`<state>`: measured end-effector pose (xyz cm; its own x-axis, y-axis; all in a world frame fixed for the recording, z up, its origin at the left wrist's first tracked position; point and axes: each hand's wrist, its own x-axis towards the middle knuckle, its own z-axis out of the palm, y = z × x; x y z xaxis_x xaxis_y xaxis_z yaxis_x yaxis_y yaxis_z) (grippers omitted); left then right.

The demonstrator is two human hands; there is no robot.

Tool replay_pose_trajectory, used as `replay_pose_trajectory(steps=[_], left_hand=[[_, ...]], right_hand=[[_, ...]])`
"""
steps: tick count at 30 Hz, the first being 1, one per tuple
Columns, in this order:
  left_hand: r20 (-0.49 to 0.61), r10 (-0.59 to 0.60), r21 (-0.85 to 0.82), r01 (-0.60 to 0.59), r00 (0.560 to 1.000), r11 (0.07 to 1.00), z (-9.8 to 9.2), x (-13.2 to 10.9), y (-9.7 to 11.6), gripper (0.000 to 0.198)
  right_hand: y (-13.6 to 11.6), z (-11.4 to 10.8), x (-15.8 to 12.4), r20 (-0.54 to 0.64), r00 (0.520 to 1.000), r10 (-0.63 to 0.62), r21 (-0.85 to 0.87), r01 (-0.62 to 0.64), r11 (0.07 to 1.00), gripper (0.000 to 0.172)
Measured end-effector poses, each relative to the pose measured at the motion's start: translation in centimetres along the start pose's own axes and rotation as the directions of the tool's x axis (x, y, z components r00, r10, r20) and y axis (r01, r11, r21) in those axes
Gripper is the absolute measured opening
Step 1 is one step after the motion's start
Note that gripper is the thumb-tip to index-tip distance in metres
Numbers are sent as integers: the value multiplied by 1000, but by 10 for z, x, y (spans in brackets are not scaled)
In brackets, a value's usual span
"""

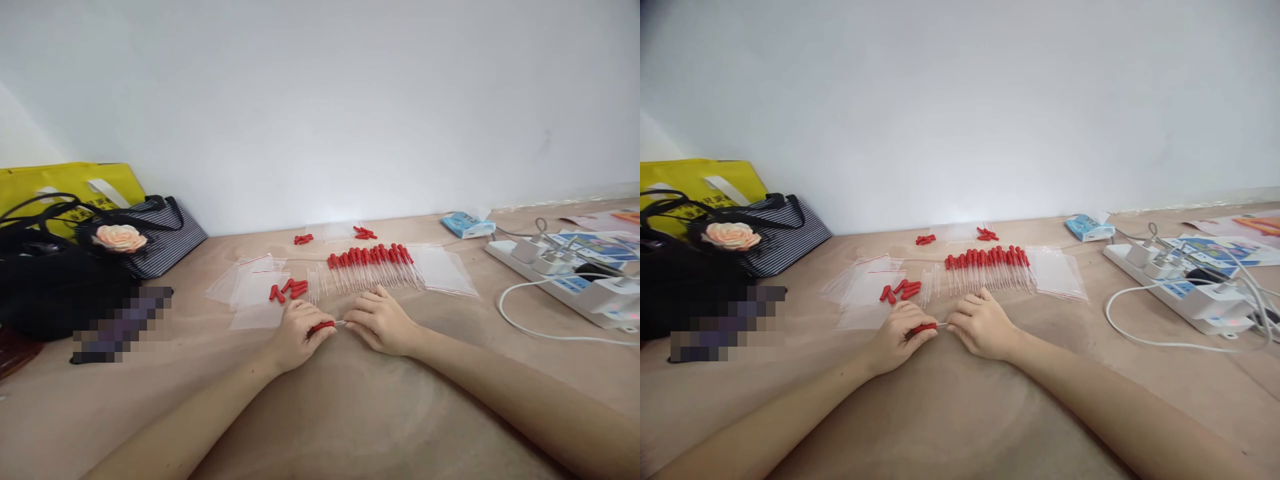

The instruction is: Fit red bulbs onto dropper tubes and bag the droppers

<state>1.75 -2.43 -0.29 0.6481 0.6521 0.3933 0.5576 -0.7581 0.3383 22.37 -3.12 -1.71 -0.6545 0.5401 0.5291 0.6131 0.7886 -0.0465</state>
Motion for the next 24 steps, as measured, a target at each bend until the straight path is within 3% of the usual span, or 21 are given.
replay_pose_trajectory(steps=[3,6,10,13,18,21,24], left_hand=[[-64,-39,4,39,997,999,0,-1,-2,16],[-247,-186,-22,186,951,982,2,-3,-6,32],[-445,-317,-51,330,838,943,6,-3,-14,35],[-468,-289,12,333,835,943,4,-2,-22,31],[-465,-289,178,408,837,895,-8,-2,-35,26],[-415,-338,260,465,845,846,-12,-3,-40,20],[-366,-321,348,449,873,823,-12,-2,-42,16]], right_hand=[[1,-3,-2,25,999,26,-62,-24,998,19],[9,-4,-1,8,981,196,-78,-195,978,17],[29,-2,14,-20,854,520,5,-520,854,17],[38,4,37,-16,755,656,6,-656,755,20],[40,16,68,25,631,775,-82,-771,631,22],[42,22,72,38,597,801,-107,-795,598,21],[44,23,70,34,588,808,-111,-802,587,23]])
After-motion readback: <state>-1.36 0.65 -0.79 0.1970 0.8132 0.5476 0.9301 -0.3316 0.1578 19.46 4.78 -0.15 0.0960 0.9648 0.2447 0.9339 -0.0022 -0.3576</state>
